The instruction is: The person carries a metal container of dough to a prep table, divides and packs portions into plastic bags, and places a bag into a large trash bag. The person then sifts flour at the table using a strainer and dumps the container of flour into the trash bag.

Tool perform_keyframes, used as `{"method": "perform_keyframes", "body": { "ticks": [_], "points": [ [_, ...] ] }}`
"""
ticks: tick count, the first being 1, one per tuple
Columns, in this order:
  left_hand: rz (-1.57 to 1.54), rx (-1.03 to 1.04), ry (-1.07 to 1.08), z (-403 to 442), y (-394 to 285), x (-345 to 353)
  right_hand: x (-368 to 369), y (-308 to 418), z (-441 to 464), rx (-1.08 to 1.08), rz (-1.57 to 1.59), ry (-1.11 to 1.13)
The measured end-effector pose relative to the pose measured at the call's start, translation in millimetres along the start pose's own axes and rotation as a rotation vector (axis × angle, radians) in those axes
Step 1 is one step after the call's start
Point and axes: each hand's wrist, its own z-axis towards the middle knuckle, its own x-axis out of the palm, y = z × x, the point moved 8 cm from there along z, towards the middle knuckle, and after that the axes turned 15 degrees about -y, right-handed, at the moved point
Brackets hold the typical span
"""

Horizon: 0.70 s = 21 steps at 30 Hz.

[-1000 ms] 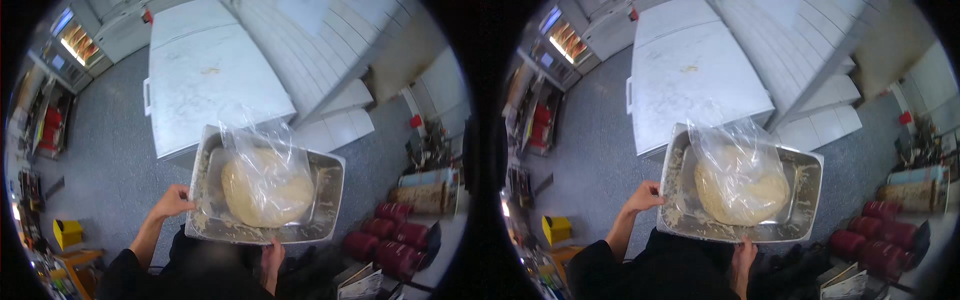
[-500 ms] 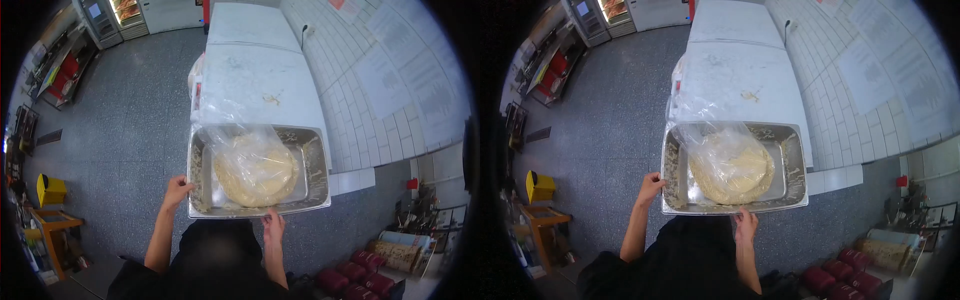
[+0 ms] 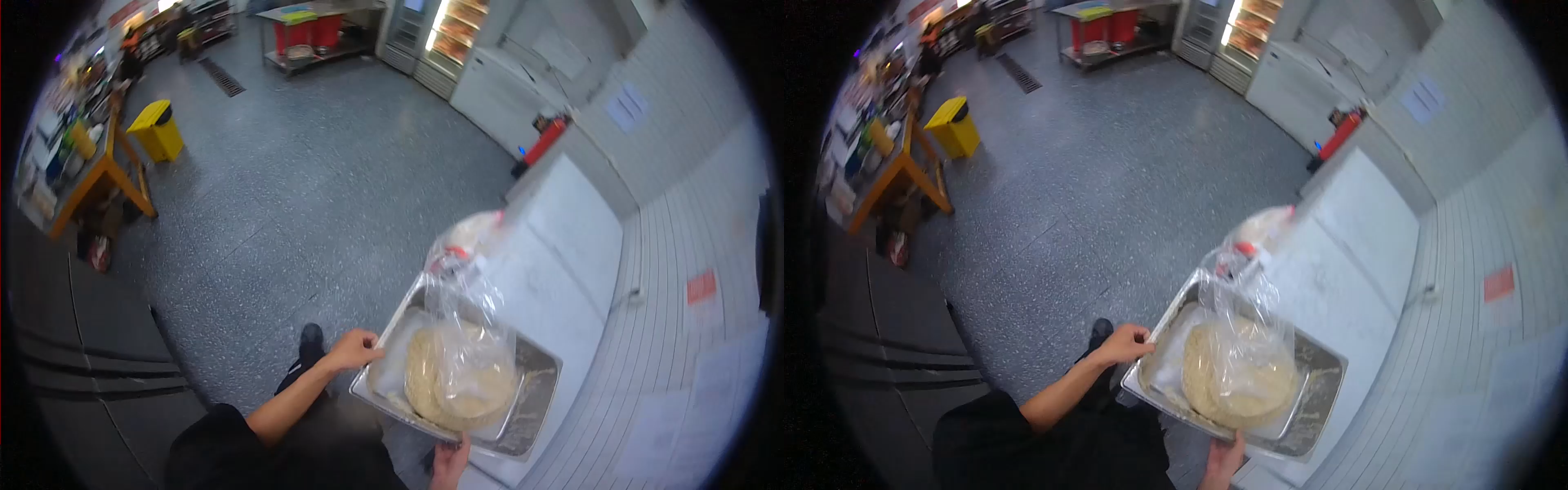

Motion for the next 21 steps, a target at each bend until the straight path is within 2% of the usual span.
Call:
{"method": "perform_keyframes", "body": {
  "ticks": [1,3,4,7,8,9,11,12,16,19,21],
  "points": [
    [0.031,0.052,-0.033,8,-2,25,-6,5,42,0.046,0.014,0.042],
    [0.022,0.178,-0.067,1,-15,-13,4,-26,27,0.068,-0.015,0.045],
    [0.118,0.270,-0.122,7,-4,-29,8,-54,38,0.089,-0.022,0.052],
    [0.118,0.417,-0.125,24,20,-87,37,-119,46,-0.012,0.061,0.256],
    [0.079,0.180,-0.102,115,-39,-76,146,-32,25,-0.183,-0.035,0.335],
    [0.013,0.164,-0.089,132,-47,-91,171,-33,28,-0.126,-0.076,0.244],
    [-0.105,0.181,-0.057,165,-55,-130,218,-58,46,-0.027,-0.119,0.084],
    [-0.120,0.189,-0.090,180,-61,-153,236,-71,50,-0.062,-0.160,0.134],
    [0.127,0.215,-0.150,243,-102,-226,328,-118,60,0.025,-0.205,0.157],
    [0.336,0.249,-0.193,304,-127,-257,400,-136,72,0.056,-0.241,0.173],
    [0.359,0.282,-0.196,355,-136,-276,457,-149,85,0.083,-0.256,0.185]
  ]
}}
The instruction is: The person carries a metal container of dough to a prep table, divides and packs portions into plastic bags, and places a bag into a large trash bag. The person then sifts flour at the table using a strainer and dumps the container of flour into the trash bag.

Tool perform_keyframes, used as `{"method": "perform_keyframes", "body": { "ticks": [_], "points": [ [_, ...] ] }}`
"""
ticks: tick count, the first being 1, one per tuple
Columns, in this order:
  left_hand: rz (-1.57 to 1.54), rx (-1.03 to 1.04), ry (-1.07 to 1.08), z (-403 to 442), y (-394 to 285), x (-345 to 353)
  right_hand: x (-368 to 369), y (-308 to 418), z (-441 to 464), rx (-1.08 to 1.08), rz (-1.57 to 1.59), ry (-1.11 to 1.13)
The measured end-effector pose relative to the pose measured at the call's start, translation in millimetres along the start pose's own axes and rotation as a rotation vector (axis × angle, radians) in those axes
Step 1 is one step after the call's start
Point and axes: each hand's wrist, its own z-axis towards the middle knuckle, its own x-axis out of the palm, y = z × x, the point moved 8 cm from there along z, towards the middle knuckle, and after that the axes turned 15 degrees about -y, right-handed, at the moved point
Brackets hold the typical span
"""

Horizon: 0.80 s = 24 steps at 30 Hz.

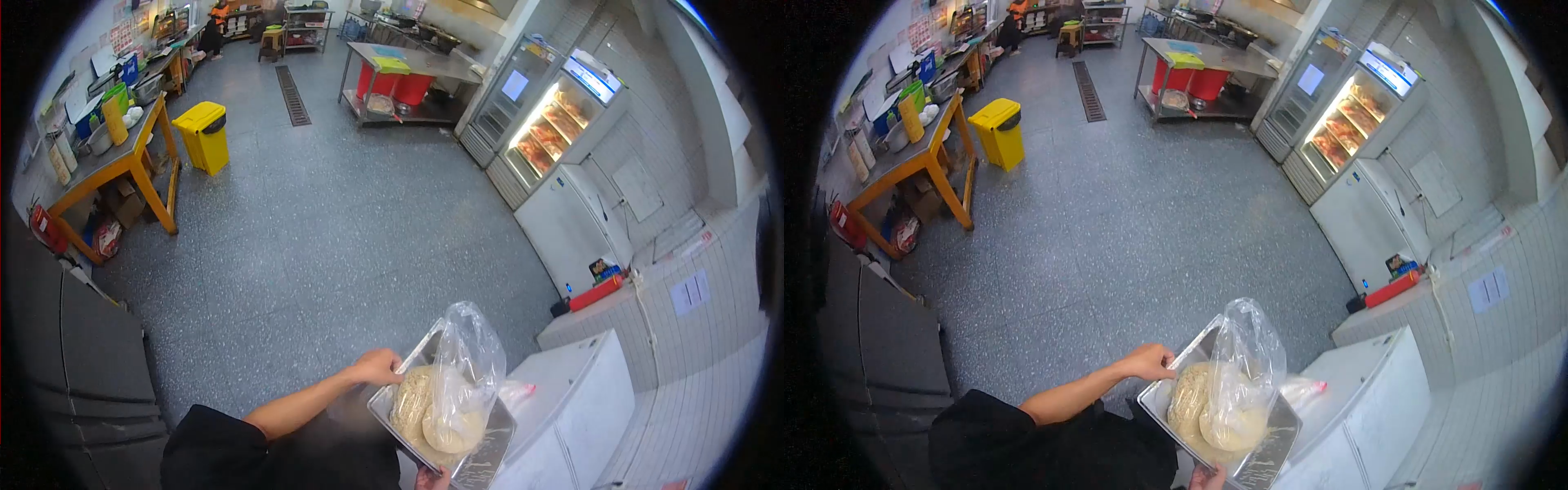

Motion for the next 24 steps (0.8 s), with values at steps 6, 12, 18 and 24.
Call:
{"method": "perform_keyframes", "body": {
  "ticks": [6,12,18,24],
  "points": [
    [0.089,-0.021,-0.033,176,13,-9,169,51,97,0.046,-0.026,0.088],
    [-0.023,-0.117,-0.222,336,13,-71,358,119,143,0.098,-0.055,0.219],
    [-0.130,-0.259,-0.370,456,59,-120,538,173,197,0.090,-0.166,0.161],
    [-0.171,-0.315,-0.496,613,97,-202,752,178,257,0.095,-0.229,0.292]
  ]
}}
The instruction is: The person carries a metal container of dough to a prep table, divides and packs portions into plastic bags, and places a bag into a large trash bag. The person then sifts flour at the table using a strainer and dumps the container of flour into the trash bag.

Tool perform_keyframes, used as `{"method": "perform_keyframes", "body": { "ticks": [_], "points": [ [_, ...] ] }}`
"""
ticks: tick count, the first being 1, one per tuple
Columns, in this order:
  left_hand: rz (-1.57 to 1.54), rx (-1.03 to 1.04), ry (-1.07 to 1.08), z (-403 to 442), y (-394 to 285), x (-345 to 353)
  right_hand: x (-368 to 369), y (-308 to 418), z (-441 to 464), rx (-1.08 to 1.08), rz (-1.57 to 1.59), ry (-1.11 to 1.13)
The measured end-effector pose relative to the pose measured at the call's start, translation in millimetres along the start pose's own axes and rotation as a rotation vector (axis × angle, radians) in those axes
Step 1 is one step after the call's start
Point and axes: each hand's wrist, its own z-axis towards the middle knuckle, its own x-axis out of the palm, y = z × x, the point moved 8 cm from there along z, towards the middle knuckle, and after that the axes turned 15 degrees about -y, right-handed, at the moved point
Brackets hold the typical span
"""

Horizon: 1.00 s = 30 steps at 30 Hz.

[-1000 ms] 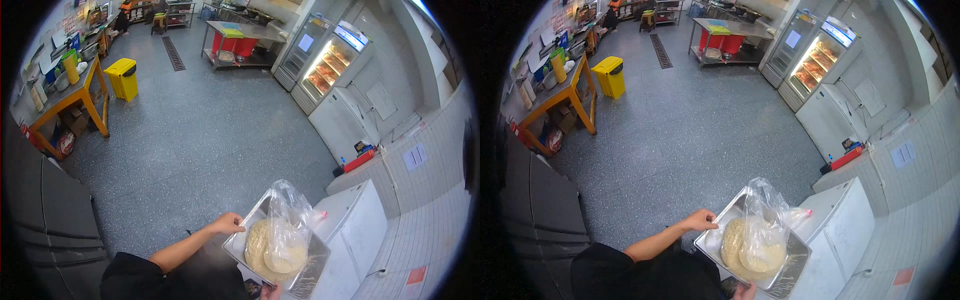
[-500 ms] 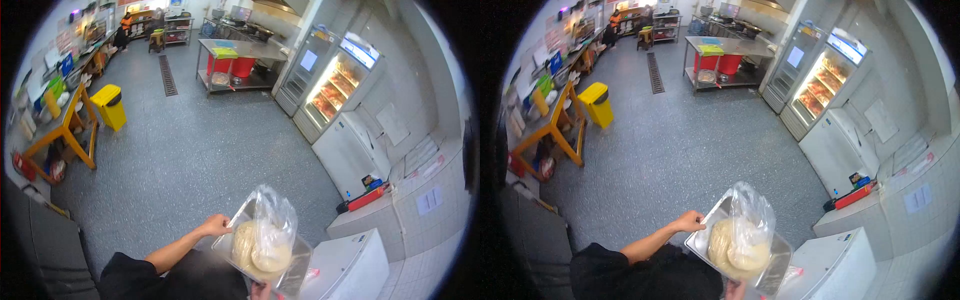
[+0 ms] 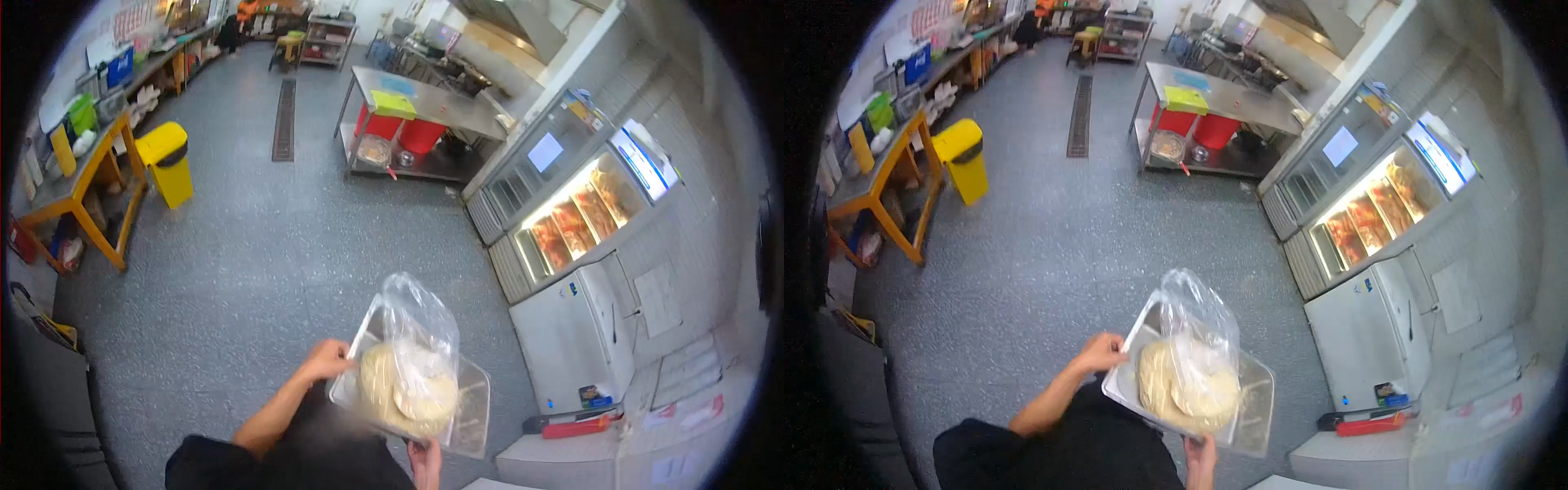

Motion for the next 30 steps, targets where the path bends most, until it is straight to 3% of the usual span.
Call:
{"method": "perform_keyframes", "body": {
  "ticks": [3,4,8,10,18,22,25,30],
  "points": [
    [0.036,-0.023,0.006,100,-30,-3,101,38,31,-0.016,-0.014,0.034],
    [0.013,0.018,0.006,121,-41,3,123,50,23,-0.060,-0.020,-0.019],
    [0.081,0.170,-0.014,231,-96,-11,255,102,8,-0.195,0.034,0.115],
    [0.049,0.139,-0.051,274,-111,-9,267,114,82,-0.145,0.010,0.046],
    [-0.191,0.053,-0.148,465,-100,43,467,214,199,-0.226,-0.097,0.008],
    [-0.130,0.015,-0.181,583,-110,67,562,254,267,-0.207,-0.172,0.004],
    [-0.164,0.018,-0.210,675,-130,75,660,285,333,-0.156,-0.184,0.102],
    [-0.259,-0.088,-0.266,791,-151,74,794,334,369,-0.125,-0.269,0.185]
  ]
}}
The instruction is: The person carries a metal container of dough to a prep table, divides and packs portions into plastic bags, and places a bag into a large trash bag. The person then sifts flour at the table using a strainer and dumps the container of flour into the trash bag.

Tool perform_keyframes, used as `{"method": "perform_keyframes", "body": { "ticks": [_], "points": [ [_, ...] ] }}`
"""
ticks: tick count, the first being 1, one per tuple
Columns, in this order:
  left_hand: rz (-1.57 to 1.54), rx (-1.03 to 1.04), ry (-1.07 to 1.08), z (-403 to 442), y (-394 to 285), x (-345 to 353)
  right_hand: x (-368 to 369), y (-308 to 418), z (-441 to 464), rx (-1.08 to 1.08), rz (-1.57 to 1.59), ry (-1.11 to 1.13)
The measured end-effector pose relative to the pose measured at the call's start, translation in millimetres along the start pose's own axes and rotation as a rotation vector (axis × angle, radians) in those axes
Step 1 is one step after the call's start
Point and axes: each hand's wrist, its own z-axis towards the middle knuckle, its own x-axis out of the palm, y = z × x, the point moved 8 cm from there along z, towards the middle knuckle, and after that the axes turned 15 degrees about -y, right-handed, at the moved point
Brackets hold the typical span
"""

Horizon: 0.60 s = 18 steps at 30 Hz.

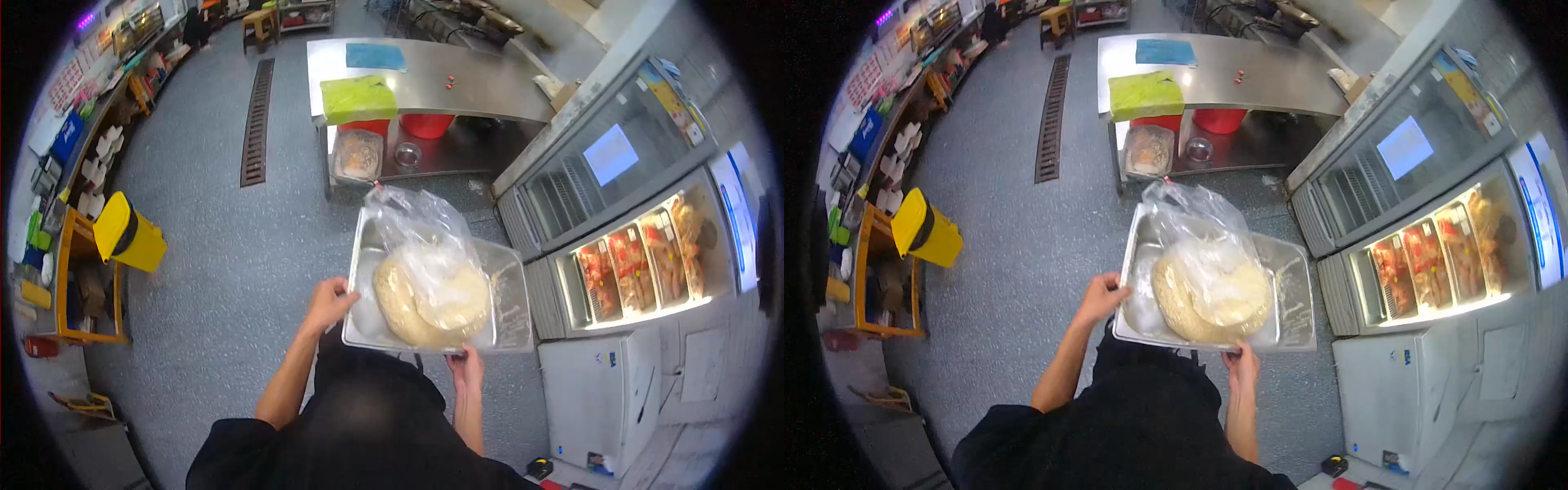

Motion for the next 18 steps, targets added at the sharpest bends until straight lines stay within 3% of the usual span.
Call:
{"method": "perform_keyframes", "body": {
  "ticks": [5,11,18],
  "points": [
    [0.045,-0.011,-0.066,93,-28,34,88,64,77,-0.025,-0.067,-0.028],
    [0.003,0.057,-0.108,248,-12,101,204,137,188,-0.089,-0.100,0.023],
    [0.086,0.136,-0.092,412,-104,169,328,230,279,-0.104,0.055,-0.015]
  ]
}}
